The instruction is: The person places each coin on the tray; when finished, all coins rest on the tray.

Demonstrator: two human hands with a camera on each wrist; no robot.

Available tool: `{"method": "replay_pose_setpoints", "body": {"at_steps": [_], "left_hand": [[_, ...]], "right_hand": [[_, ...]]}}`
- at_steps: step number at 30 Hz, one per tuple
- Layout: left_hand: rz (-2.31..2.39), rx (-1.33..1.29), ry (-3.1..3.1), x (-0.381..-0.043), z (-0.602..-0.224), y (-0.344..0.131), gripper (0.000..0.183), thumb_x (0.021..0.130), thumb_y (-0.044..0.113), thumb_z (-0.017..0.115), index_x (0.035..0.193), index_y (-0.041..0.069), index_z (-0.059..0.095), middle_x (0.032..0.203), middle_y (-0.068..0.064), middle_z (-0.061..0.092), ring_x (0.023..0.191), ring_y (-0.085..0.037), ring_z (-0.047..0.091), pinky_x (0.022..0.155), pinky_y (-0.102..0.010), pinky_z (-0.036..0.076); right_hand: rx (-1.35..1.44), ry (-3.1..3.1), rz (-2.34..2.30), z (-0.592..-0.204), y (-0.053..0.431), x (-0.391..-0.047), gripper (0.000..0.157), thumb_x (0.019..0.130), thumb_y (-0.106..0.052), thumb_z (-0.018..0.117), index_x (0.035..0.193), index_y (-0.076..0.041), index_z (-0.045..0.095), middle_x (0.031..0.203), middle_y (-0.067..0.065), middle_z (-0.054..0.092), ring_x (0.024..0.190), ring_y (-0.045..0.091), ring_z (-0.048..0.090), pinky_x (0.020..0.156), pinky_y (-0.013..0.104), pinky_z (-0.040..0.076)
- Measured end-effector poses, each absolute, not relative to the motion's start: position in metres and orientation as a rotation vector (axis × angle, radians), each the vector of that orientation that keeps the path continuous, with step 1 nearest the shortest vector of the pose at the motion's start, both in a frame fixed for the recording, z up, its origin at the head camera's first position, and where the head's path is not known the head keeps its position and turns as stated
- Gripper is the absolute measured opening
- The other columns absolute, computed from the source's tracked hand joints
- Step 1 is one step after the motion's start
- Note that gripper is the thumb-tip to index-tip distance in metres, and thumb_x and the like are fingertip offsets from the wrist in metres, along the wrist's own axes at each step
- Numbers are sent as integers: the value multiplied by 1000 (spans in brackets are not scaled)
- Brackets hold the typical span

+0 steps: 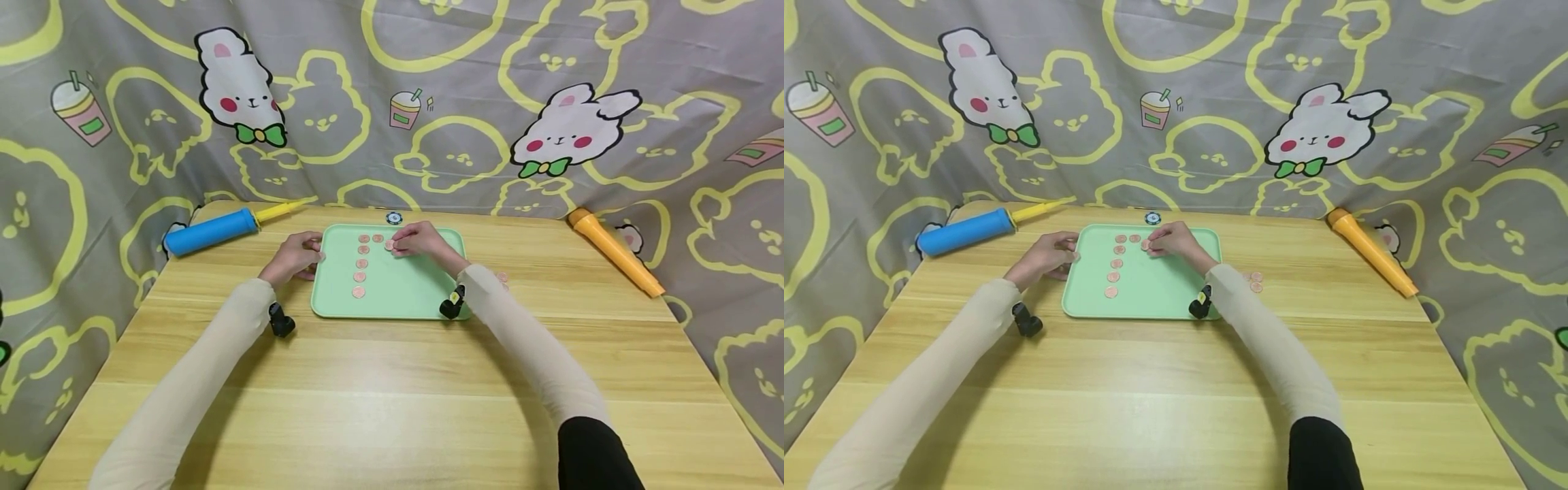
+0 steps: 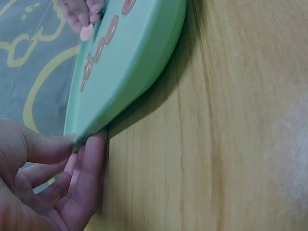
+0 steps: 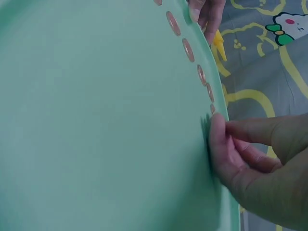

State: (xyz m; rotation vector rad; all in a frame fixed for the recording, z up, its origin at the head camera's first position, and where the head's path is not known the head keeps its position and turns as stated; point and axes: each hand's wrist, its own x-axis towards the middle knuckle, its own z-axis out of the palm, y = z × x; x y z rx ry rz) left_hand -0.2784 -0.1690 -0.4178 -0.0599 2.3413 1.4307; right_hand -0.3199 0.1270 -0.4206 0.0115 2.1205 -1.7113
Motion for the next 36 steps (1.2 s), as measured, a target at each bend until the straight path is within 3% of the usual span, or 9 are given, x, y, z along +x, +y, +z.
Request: {"method": "replay_pose_setpoints", "body": {"at_steps": [5, 11, 21, 27, 31, 36], "left_hand": [[1429, -62, 2335, -280, -419, -169, 61, 107, 7, 54, 164, 7, 33, 138, -19, 47, 90, -23, 63, 70, -33, 62], [1431, -47, 2332, -281, -419, -167, 61, 107, 8, 54, 164, 7, 33, 138, -19, 47, 90, -24, 61, 70, -31, 62], [1424, -61, 2312, -278, -417, -168, 63, 107, 10, 54, 165, 8, 31, 141, -19, 44, 92, -25, 58, 72, -32, 61], [1420, -53, 2319, -279, -416, -167, 62, 107, 10, 54, 165, 8, 31, 143, -21, 44, 93, -26, 61, 73, -33, 62], [1412, -48, 2332, -278, -415, -166, 62, 108, 9, 53, 165, 6, 31, 142, -21, 45, 91, -24, 62, 72, -32, 62], [1404, -46, 2336, -277, -415, -165, 61, 107, 8, 53, 165, 6, 31, 141, -21, 45, 89, -23, 60, 71, -32, 61]], "right_hand": [[6, 2264, -1595, -419, 119, -319, 18, 94, 0, 76, 108, 11, 73, 99, 21, 76, 68, 14, 72, 71, 26, 64], [-68, 2439, -1393, -420, 111, -320, 9, 93, -6, 78, 92, 2, 73, 91, 10, 73, 68, 13, 67, 67, 25, 62], [-139, 2523, -1245, -420, 104, -319, 32, 94, -15, 80, 71, -1, 63, 70, 3, 66, 62, 14, 63, 66, 27, 59], [-176, 2572, -1207, -420, 104, -318, 48, 95, -20, 80, 59, -10, 50, 57, 1, 50, 56, 16, 55, 65, 28, 54], [-154, 2537, -1186, -417, 105, -320, 47, 96, -22, 79, 60, -11, 51, 58, 2, 54, 56, 16, 57, 66, 28, 53], [-74, 2356, -1249, -409, 110, -327, 37, 103, -25, 70, 74, -4, 62, 75, 6, 69, 64, 16, 62, 69, 29, 59]]}}
